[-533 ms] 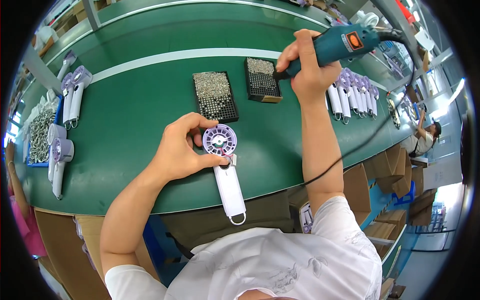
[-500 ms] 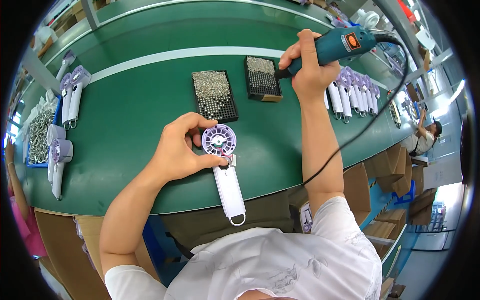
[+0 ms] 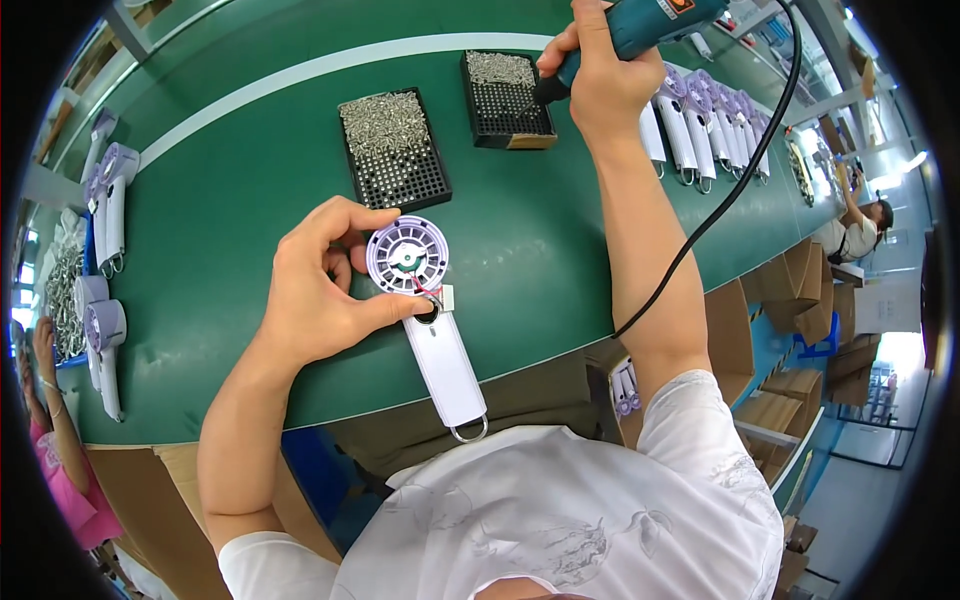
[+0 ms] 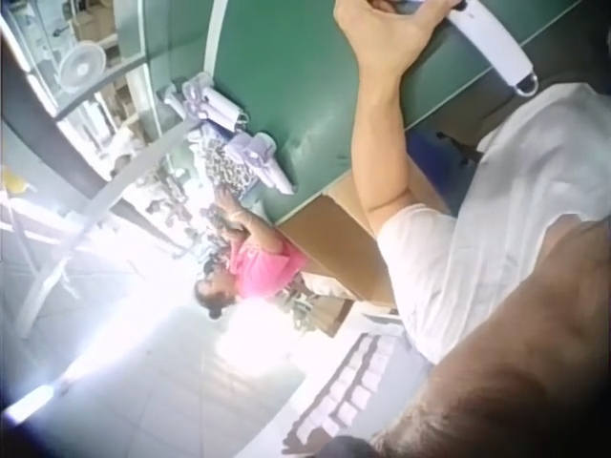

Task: The person assembles portable electric fans by picking up screws from a tray and fastening them into the fan components using an electric screwdriver.

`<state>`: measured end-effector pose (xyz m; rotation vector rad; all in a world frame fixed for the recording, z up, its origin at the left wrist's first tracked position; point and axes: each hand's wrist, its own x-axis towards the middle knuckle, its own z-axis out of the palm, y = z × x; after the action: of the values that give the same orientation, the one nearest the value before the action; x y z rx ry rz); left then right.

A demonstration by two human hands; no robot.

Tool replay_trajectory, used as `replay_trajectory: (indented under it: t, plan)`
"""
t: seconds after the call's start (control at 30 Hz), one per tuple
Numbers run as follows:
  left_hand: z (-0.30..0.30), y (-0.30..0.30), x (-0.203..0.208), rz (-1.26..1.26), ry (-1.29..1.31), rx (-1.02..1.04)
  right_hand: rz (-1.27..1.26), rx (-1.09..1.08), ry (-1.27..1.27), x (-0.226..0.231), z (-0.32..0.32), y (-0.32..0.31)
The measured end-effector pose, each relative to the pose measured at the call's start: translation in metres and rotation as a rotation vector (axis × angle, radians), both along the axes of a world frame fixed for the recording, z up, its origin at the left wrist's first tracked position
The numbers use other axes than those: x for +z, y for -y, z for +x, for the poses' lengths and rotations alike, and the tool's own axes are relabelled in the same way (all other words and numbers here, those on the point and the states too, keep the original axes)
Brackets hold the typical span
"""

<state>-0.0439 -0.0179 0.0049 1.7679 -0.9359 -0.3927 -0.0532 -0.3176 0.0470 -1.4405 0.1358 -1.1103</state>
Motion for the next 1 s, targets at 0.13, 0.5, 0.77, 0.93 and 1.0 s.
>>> replay_trajectory:
  t: [0.13,0.5,0.77,0.93,1.0]
  plan:
    - [-0.003,0.001,0.004,-0.002,-0.022,0.024,-0.015,-0.006,-0.016,-0.001,0.001,0.001]
    - [-0.004,0.002,0.004,-0.025,-0.063,0.044,-0.092,0.039,-0.088,-0.003,0.005,-0.002]
    - [-0.005,0.004,0.008,-0.023,-0.107,0.033,-0.127,-0.023,-0.014,0.004,-0.002,-0.009]
    - [-0.007,0.005,0.012,0.005,-0.136,0.06,-0.023,0.189,0.245,0.026,-0.021,-0.041]
    - [-0.005,0.005,0.009,0.004,-0.115,0.061,0.005,0.359,0.289,0.032,-0.032,-0.063]
